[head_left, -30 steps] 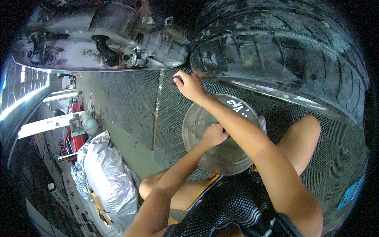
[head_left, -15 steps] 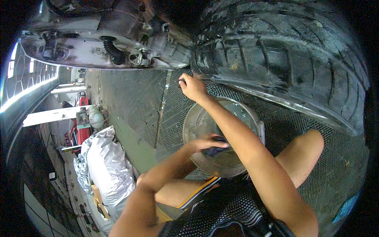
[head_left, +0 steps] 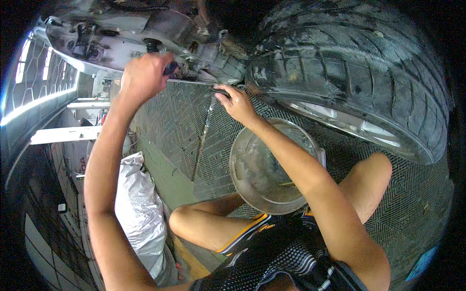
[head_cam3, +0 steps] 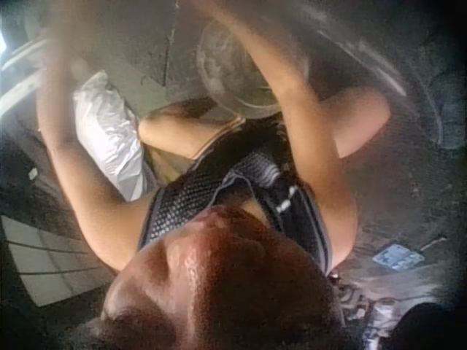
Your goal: The person sits on the floor and uses a cloth and a bucket of water to clean the undercarriage of a car. They repeatedly dip the cloth into the bucket and wipe various parts of the car's undercarriage.
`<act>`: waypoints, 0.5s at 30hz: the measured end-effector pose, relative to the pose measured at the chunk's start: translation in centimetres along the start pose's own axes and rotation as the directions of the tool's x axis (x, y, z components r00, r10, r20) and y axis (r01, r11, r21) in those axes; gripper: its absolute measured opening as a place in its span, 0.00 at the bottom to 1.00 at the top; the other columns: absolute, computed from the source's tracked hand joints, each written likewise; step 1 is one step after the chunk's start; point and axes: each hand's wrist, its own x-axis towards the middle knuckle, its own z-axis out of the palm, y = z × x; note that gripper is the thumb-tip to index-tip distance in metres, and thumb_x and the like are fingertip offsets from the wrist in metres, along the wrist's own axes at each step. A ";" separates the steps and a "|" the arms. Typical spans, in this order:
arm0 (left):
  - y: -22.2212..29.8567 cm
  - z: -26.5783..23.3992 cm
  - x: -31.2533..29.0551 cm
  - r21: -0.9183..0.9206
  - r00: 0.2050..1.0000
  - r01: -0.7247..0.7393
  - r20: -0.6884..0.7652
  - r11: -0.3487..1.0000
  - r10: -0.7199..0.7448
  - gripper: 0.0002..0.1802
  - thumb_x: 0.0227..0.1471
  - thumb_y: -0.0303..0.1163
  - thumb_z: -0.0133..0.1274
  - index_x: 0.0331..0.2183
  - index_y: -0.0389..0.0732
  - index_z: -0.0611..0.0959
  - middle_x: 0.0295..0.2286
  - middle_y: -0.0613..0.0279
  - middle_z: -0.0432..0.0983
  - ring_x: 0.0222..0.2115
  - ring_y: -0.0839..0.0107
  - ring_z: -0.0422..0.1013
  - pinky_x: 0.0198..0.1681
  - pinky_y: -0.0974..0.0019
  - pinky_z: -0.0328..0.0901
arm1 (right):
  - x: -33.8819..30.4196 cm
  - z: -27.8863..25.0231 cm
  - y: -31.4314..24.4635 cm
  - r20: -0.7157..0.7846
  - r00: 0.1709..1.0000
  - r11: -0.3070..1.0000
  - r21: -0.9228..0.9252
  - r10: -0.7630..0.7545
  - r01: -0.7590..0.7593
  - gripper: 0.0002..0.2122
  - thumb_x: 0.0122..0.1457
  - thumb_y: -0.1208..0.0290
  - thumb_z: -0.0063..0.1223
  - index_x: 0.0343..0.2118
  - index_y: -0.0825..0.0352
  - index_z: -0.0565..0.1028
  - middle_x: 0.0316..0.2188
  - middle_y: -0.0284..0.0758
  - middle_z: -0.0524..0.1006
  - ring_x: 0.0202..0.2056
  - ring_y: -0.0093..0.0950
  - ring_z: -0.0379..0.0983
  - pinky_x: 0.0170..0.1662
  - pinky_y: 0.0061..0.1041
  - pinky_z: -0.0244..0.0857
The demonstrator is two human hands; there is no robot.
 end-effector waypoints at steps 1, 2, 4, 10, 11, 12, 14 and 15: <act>0.4 -0.1 0.1 0.014 0.998 -0.025 -0.051 1.000 0.026 0.15 0.47 0.31 0.56 0.40 0.45 0.80 0.31 0.54 0.81 0.32 0.54 0.79 0.31 0.52 0.74 | 1.0 0.8 -1.4 0.022 0.998 0.998 0.000 0.059 -0.059 0.10 0.60 0.67 0.59 0.43 0.62 0.78 0.36 0.43 0.81 0.36 0.44 0.79 0.38 0.37 0.72; 1.0 -0.2 0.3 0.031 0.994 -0.049 -0.101 0.998 0.052 0.14 0.48 0.31 0.54 0.40 0.45 0.80 0.30 0.53 0.80 0.31 0.55 0.79 0.31 0.52 0.74 | 2.7 2.3 -2.8 0.011 0.996 0.991 0.102 0.087 -0.088 0.11 0.59 0.67 0.60 0.42 0.63 0.78 0.33 0.43 0.81 0.35 0.44 0.80 0.38 0.36 0.72; 3.4 1.0 -0.6 0.003 0.976 -0.078 -0.202 0.997 0.077 0.12 0.50 0.30 0.51 0.39 0.43 0.79 0.29 0.55 0.79 0.29 0.58 0.79 0.29 0.55 0.74 | 6.6 3.9 -5.3 -0.129 0.991 0.999 0.050 -0.013 0.020 0.11 0.57 0.66 0.62 0.42 0.63 0.78 0.33 0.43 0.82 0.34 0.44 0.80 0.37 0.35 0.71; 12.2 9.2 -8.5 -0.523 0.918 0.247 -0.144 0.816 -0.369 0.17 0.41 0.33 0.64 0.33 0.43 0.75 0.30 0.56 0.72 0.29 0.53 0.75 0.26 0.51 0.70 | 10.7 6.5 -6.0 -0.001 0.990 0.990 0.035 -0.139 0.139 0.11 0.54 0.64 0.65 0.39 0.61 0.80 0.29 0.40 0.82 0.26 0.33 0.79 0.30 0.30 0.70; 14.4 11.7 -9.5 -0.639 0.892 0.240 -0.152 0.730 -0.426 0.13 0.42 0.30 0.63 0.32 0.42 0.77 0.29 0.52 0.76 0.30 0.49 0.75 0.32 0.50 0.70 | 11.5 7.0 -5.5 0.001 0.958 0.953 -0.102 -0.286 0.285 0.12 0.54 0.62 0.65 0.38 0.60 0.78 0.27 0.39 0.81 0.26 0.38 0.79 0.29 0.32 0.71; 17.2 14.1 -10.5 -0.760 0.878 0.247 -0.087 0.601 -0.471 0.14 0.43 0.31 0.63 0.33 0.41 0.78 0.29 0.51 0.76 0.30 0.47 0.74 0.34 0.50 0.70 | 11.9 7.1 -5.3 0.060 0.942 0.928 -0.161 -0.330 0.335 0.12 0.54 0.61 0.65 0.38 0.60 0.77 0.26 0.38 0.80 0.26 0.38 0.79 0.29 0.33 0.71; 22.2 17.8 -11.8 -0.848 0.859 0.224 -0.061 0.481 -0.509 0.14 0.49 0.36 0.62 0.36 0.41 0.79 0.31 0.54 0.74 0.33 0.50 0.74 0.34 0.52 0.69 | 13.3 7.1 -6.2 0.184 0.899 0.863 -0.258 -0.397 0.434 0.14 0.55 0.58 0.64 0.38 0.59 0.76 0.25 0.36 0.80 0.26 0.39 0.78 0.28 0.35 0.71; 24.4 19.2 -11.8 -0.883 0.866 0.256 0.029 0.393 -0.499 0.15 0.53 0.39 0.60 0.37 0.40 0.79 0.32 0.53 0.74 0.34 0.50 0.74 0.34 0.53 0.69 | 14.1 7.2 -6.3 0.241 0.879 0.812 -0.341 -0.412 0.474 0.12 0.54 0.63 0.63 0.39 0.58 0.74 0.24 0.34 0.78 0.28 0.37 0.78 0.28 0.35 0.72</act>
